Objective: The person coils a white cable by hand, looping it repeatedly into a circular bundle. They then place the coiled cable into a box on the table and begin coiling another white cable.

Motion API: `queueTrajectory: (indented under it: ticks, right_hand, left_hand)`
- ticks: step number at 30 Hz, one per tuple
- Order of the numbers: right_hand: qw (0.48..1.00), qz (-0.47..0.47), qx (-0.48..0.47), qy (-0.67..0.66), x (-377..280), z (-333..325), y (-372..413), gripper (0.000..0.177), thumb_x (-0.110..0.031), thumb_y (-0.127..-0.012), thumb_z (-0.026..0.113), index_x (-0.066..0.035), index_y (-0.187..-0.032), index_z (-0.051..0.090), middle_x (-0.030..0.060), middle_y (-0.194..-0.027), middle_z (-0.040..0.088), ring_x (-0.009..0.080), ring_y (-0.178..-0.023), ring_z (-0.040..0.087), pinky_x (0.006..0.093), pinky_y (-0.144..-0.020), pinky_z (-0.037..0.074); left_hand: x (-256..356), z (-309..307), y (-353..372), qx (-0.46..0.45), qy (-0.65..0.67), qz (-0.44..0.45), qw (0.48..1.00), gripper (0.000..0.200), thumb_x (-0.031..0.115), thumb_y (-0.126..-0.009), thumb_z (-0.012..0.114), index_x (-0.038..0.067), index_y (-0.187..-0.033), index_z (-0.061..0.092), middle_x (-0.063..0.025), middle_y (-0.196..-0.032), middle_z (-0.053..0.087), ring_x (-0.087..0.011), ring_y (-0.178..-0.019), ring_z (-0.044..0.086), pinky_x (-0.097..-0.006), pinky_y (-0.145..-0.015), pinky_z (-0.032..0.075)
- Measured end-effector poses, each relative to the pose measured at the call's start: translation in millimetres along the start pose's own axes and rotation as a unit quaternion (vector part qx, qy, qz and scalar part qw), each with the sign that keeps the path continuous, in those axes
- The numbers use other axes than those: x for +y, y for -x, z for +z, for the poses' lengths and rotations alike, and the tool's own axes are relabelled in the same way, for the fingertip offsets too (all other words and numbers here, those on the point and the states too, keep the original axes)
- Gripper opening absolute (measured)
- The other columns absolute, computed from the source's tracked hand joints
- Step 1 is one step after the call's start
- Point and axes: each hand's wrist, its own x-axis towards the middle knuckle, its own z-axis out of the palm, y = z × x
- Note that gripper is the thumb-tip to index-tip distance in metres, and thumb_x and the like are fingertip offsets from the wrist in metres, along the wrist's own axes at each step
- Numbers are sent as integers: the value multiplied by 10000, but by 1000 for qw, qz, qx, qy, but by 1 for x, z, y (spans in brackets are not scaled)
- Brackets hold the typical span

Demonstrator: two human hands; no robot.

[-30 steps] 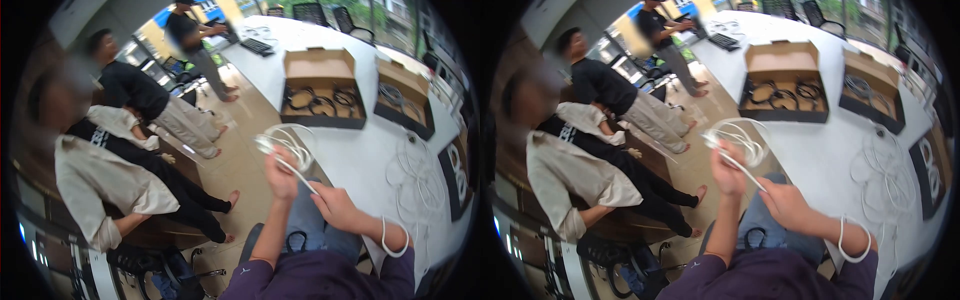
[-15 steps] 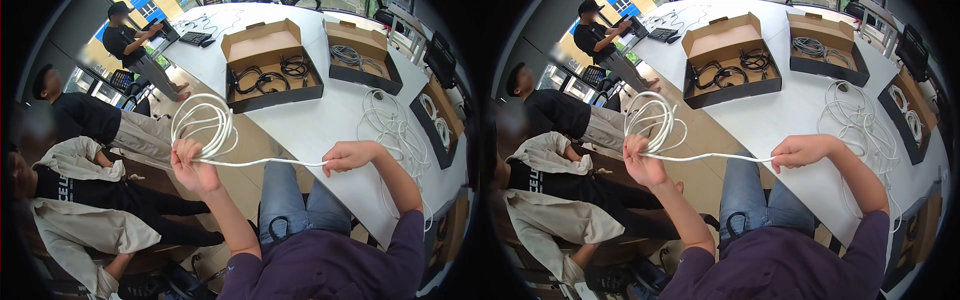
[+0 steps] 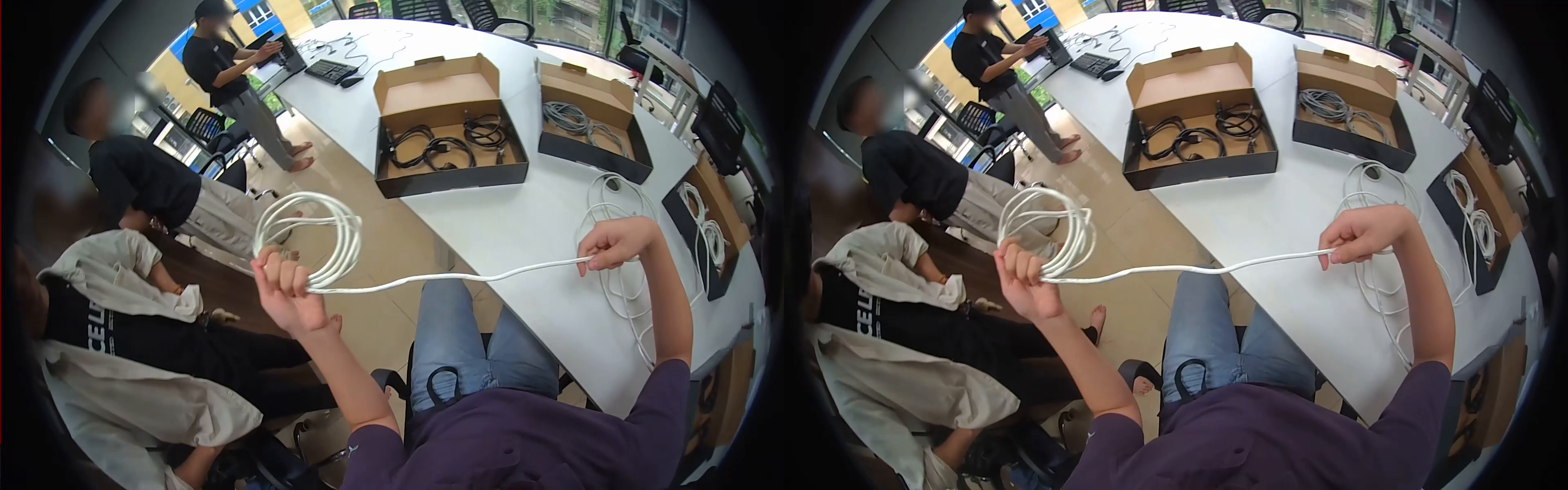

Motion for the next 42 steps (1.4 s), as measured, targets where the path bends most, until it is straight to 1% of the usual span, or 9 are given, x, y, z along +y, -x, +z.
queueTrajectory:
  ticks: [7, 13, 20, 25, 31, 35, 38, 41, 42]
  right_hand:
    - [998, 20, 39, 40, -3, -7, 1, 130, -139, -925, 602, -14, -925, 639, -38, -617, 529, 35, -532, 471, 198, -468, 364]
    - [921, 47, 173, 346, 4, -4, -1, 82, -76, -872, 623, -3, -904, 643, -28, -623, 560, 36, -522, 472, 195, -474, 362]
    - [993, -74, 91, 21, 41, -7, 32, 129, -80, -865, 637, -12, -974, 650, -58, -638, 526, 14, -550, 429, 179, -484, 321]
    - [969, -43, 241, 20, 70, -25, 62, 182, -180, -921, 591, -25, -943, 683, -78, -609, 443, 26, -551, 383, 201, -486, 303]
    - [807, -5, 528, 263, 124, -60, 17, 204, -176, -876, 609, 0, -833, 702, 41, -568, 538, 130, -514, 467, 300, -509, 383]
    - [712, 63, 598, 362, 112, -67, -13, 201, -180, -783, 630, 7, -780, 702, 181, -673, 640, 336, -614, 605, 405, -603, 473]
    - [636, 60, 648, 415, 103, -73, -38, 211, -190, -790, 617, 3, -771, 701, 186, -706, 652, 348, -691, 632, 436, -661, 502]
    - [676, 185, 551, 454, 69, -66, -68, 225, -147, -764, 636, -3, -931, 684, 199, -928, 669, 358, -839, 634, 441, -757, 509]
    - [693, 120, 534, 469, 45, -52, -77, 334, -124, -748, 653, -8, -1061, 633, 217, -1075, 619, 368, -952, 601, 433, -833, 487]
  left_hand:
    - [29, 5, -5, 1, -82, 40, 996, 268, 284, -1046, 300, 90, -911, 426, 38, -596, 244, -68, -472, 197, -243, -457, 210]
    - [80, -5, -5, 13, -93, 102, 990, 248, 225, -1031, 358, 87, -828, 395, 38, -622, 244, -77, -486, 204, -246, -473, 208]
    - [145, -55, -4, 51, -106, 111, 987, 224, 124, -1000, 407, 83, -783, 370, 25, -604, 238, -79, -505, 209, -247, -475, 203]
    - [137, -58, -5, 97, -59, -32, 993, 280, 154, -1017, 359, 99, -743, 363, 34, -606, 250, -73, -493, 215, -242, -470, 206]
    - [53, -12, -1, 89, -32, -138, 986, 261, 277, -1044, 306, 87, -898, 408, 57, -587, 254, -57, -455, 208, -231, -442, 207]
    - [5, 13, 8, 70, -42, -248, 965, 293, 340, -1046, 266, 123, -892, 387, 65, -559, 241, -47, -416, 197, -219, -410, 189]
    - [-30, 18, 29, 72, -94, -385, 915, 300, 384, -1040, 272, 149, -893, 386, 84, -540, 227, -36, -401, 178, -203, -388, 165]
    - [-52, 18, 49, 55, -145, -460, 874, 284, 379, -1033, 326, 141, -891, 387, 85, -551, 240, -30, -416, 202, -200, -394, 179]
    - [-56, 20, 53, 56, -176, -467, 865, 283, 371, -1034, 330, 134, -891, 387, 83, -556, 244, -29, -421, 204, -200, -393, 182]
